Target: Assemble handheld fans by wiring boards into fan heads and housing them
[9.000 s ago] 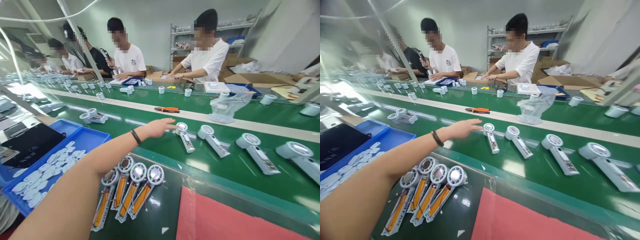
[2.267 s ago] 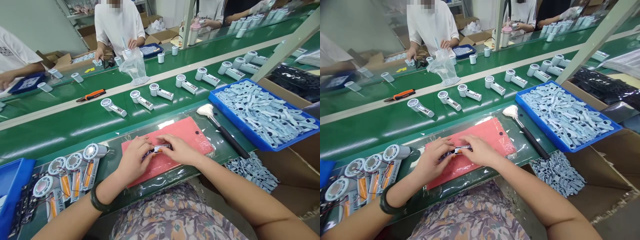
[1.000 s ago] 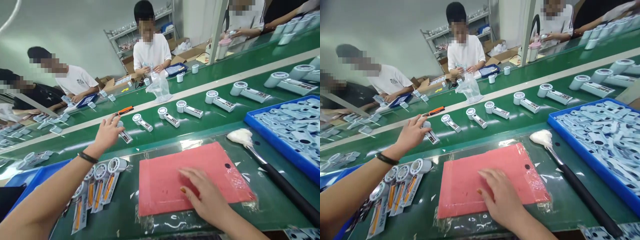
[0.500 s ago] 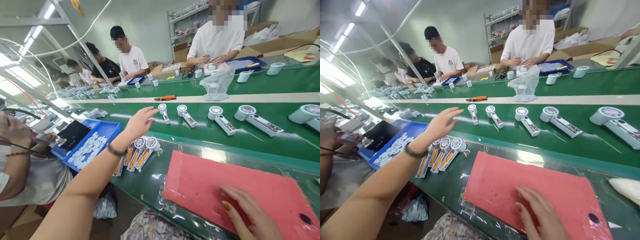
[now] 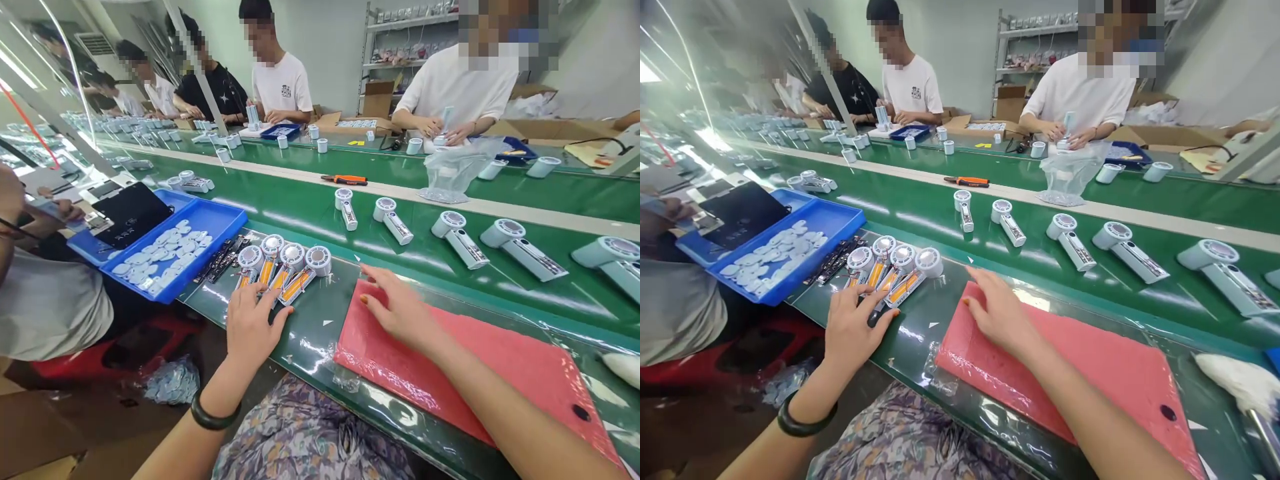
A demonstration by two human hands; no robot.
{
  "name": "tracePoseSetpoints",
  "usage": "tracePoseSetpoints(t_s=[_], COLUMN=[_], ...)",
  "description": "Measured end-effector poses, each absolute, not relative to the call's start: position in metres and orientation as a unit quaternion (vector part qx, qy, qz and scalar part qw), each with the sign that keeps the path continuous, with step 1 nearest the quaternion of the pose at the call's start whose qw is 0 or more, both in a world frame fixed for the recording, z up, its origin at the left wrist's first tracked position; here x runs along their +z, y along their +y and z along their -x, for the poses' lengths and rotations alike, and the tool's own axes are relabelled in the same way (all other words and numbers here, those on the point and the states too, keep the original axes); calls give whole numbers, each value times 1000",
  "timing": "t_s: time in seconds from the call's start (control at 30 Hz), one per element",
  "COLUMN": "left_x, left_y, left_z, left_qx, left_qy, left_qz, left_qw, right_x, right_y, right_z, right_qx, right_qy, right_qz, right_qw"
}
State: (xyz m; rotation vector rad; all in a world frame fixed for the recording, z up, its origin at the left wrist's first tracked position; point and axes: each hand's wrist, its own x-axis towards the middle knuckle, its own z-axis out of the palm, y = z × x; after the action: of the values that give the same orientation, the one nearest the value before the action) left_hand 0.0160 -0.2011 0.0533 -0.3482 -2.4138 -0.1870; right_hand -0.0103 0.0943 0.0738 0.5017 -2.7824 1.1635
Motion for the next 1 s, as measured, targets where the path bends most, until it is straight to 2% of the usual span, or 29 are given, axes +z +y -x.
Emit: tracePoseSetpoints(t_s=[0.23,0.37,0.67,0.8,0.93,1.0], left_x=[48,47,72,77,79,82], left_y=[-196,-196,-165,-155,-214,-259], left_z=[-12,-12,-47,-53,-18,3], left_qx=[-92,-118,-234,-252,-218,-176], left_qy=[-924,-926,-899,-883,-909,-935], left_qz=[141,129,215,275,120,-8], left_qw=[343,333,301,285,336,308], right_x=[63,59,98,88,53,44], right_y=[37,33,97,147,184,189], right_z=[89,96,31,-12,-28,-28], right_qx=[405,430,420,399,399,398], right_qy=[-884,-870,-885,-907,-913,-913], right_qz=[-231,-242,-199,-136,-85,-88], right_qw=[-15,-2,-8,3,11,9])
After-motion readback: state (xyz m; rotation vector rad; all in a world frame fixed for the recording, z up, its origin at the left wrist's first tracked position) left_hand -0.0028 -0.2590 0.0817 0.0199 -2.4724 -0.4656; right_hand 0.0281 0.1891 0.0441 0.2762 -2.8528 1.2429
